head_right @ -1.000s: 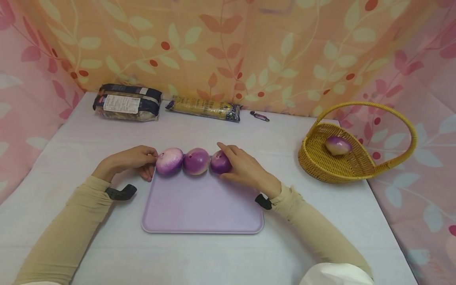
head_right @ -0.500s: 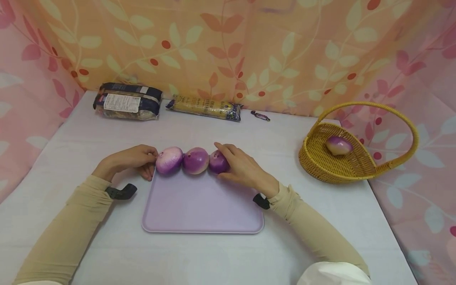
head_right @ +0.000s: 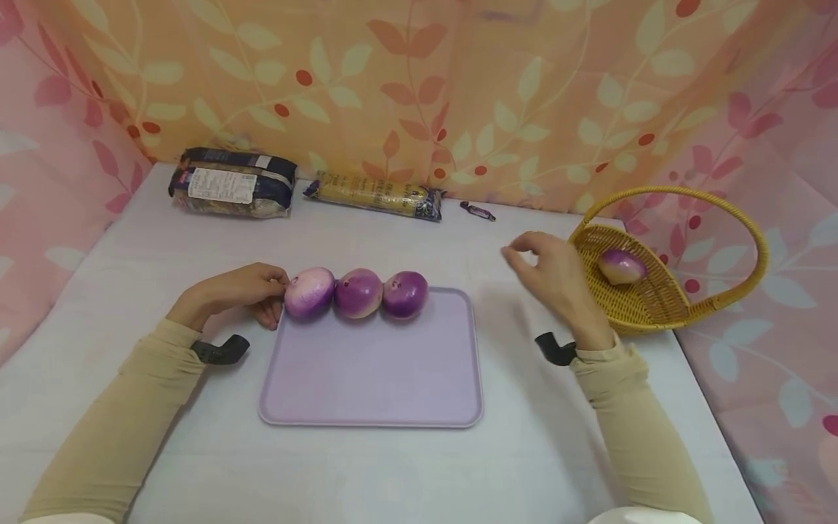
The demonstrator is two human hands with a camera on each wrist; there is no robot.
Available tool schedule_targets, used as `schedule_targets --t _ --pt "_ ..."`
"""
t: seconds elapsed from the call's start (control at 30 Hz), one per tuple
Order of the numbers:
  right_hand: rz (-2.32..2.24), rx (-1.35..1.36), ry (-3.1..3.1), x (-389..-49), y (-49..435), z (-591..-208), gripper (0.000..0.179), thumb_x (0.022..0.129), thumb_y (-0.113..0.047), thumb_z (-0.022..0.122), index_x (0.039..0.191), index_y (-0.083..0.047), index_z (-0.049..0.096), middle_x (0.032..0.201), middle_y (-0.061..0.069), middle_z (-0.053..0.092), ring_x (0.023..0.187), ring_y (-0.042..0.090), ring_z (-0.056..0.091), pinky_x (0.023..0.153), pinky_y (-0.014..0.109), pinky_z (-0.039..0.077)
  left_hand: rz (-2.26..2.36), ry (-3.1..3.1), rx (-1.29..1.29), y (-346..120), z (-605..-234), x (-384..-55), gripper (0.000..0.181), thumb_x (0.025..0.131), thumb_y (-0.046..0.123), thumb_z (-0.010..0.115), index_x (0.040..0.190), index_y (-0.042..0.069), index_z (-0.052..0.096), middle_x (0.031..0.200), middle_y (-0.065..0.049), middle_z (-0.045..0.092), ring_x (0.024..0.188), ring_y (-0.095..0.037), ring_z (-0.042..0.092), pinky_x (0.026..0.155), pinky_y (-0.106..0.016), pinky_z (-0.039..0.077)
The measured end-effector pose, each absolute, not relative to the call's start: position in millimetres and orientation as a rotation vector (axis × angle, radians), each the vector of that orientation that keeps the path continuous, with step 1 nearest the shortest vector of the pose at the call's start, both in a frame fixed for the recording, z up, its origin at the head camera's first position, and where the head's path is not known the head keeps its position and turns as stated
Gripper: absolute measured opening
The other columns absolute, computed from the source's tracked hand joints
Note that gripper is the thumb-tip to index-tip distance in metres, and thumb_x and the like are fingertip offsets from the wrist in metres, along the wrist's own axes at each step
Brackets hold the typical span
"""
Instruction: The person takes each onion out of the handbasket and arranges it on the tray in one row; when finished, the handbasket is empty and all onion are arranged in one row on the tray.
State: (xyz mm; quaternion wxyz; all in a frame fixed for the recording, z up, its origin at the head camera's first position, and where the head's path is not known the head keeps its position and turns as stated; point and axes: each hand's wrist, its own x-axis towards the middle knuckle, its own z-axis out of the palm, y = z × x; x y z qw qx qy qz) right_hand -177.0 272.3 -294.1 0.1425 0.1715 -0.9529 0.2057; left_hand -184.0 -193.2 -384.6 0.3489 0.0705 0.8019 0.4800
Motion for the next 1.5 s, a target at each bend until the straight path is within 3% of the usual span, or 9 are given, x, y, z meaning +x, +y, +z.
schedule_targets --t 0.1,0.23,0.3,0.4,0.5,0.73,0.87,1.2,1.5 --pt "0.575 0.212 -2.779 -181.6 312.4 -276.6 0.036 0.094 -0.034 0.061 0.076 -0.005 0.071 0.061 0.004 0.061 0.057 0.014 0.049 0.049 0.025 0.036 1.243 2.080 0.183 -195.2 -382.5 -184.5 0.023 0.099 0.007 0.036 0.107 -0.009 0.050 0.069 -0.009 0.068 0.057 -0.016 0.068 0.059 -0.030 0.061" --pt "0.506 -0.050 -2.856 -190.0 362.4 -271.9 0.047 0.093 -0.037 0.056 0.060 -0.005 0.060 0.047 -0.004 0.042 0.048 0.014 0.037 0.039 0.029 0.027 1.243 2.078 0.186 -196.4 -380.3 -183.5 0.023 0.099 0.007 0.036 0.107 -0.009 0.050 0.070 -0.009 0.068 0.058 -0.016 0.068 0.060 -0.030 0.061" --pt "0.443 -0.109 -2.894 -193.7 383.2 -276.5 0.043 0.093 -0.036 0.052 0.067 -0.002 0.061 0.056 0.006 0.054 0.056 0.024 0.046 0.045 0.034 0.034 1.245 2.077 0.183 -196.3 -380.4 -183.3 0.023 0.099 0.008 0.036 0.107 -0.009 0.050 0.070 -0.009 0.068 0.058 -0.016 0.068 0.060 -0.030 0.061" --pt "0.391 -0.146 -2.970 -198.1 407.2 -285.8 0.041 0.094 -0.034 0.048 0.098 0.005 0.061 0.091 0.028 0.063 0.080 0.042 0.054 0.062 0.049 0.045 1.248 2.074 0.178 -195.8 -381.9 -183.6 0.023 0.100 0.008 0.036 0.107 -0.009 0.050 0.069 -0.009 0.067 0.058 -0.016 0.068 0.059 -0.030 0.061" --pt "0.361 -0.144 -3.092 -203.5 424.2 -293.3 0.056 0.096 -0.037 0.047 0.126 0.010 0.049 0.118 0.038 0.054 0.101 0.053 0.050 0.082 0.065 0.043 1.249 2.070 0.177 -195.2 -384.6 -183.6 0.023 0.100 0.008 0.036 0.107 -0.009 0.050 0.069 -0.008 0.067 0.057 -0.016 0.068 0.059 -0.030 0.061" --pt "0.416 -0.121 -3.383 -214.8 439.5 -303.8 0.086 0.096 -0.060 0.039 0.148 0.007 0.025 0.138 0.043 0.034 0.121 0.060 0.036 0.103 0.076 0.028 1.256 2.058 0.171 -194.5 -386.4 -181.8 0.023 0.100 0.008 0.036 0.106 -0.009 0.051 0.069 -0.009 0.067 0.057 -0.016 0.068 0.058 -0.030 0.061" --pt "0.411 -0.074 -3.439 -216.5 440.1 -304.5 0.082 0.099 -0.057 0.032 0.150 0.006 0.020 0.144 0.043 0.027 0.129 0.061 0.029 0.108 0.075 0.022 1.253 2.062 0.184 -194.1 -386.2 -182.3 0.023 0.100 0.008 0.036 0.105 -0.009 0.051 0.068 -0.009 0.068 0.057 -0.017 0.069 0.059 -0.031 0.061" --pt "0.481 -0.054 -3.386 -211.5 443.2 -306.3 0.075 0.096 -0.043 0.058 0.136 0.014 0.029 0.130 0.038 0.039 0.116 0.052 0.041 0.104 0.069 0.031 1.256 2.063 0.194 -194.1 -385.3 -184.1 0.022 0.100 0.008 0.037 0.104 -0.008 0.051 0.069 -0.009 0.068 0.057 -0.016 0.069 0.059 -0.031 0.061" --pt "0.375 -0.026 -3.338 -208.0 444.0 -310.3 0.067 0.095 -0.042 0.058 0.134 0.009 0.038 0.123 0.039 0.049 0.107 0.052 0.049 0.099 0.071 0.037 1.256 2.065 0.191 -194.6 -384.2 -183.6 0.022 0.100 0.008 0.037 0.104 -0.009 0.052 0.069 -0.009 0.068 0.057 -0.016 0.069 0.059 -0.031 0.061"
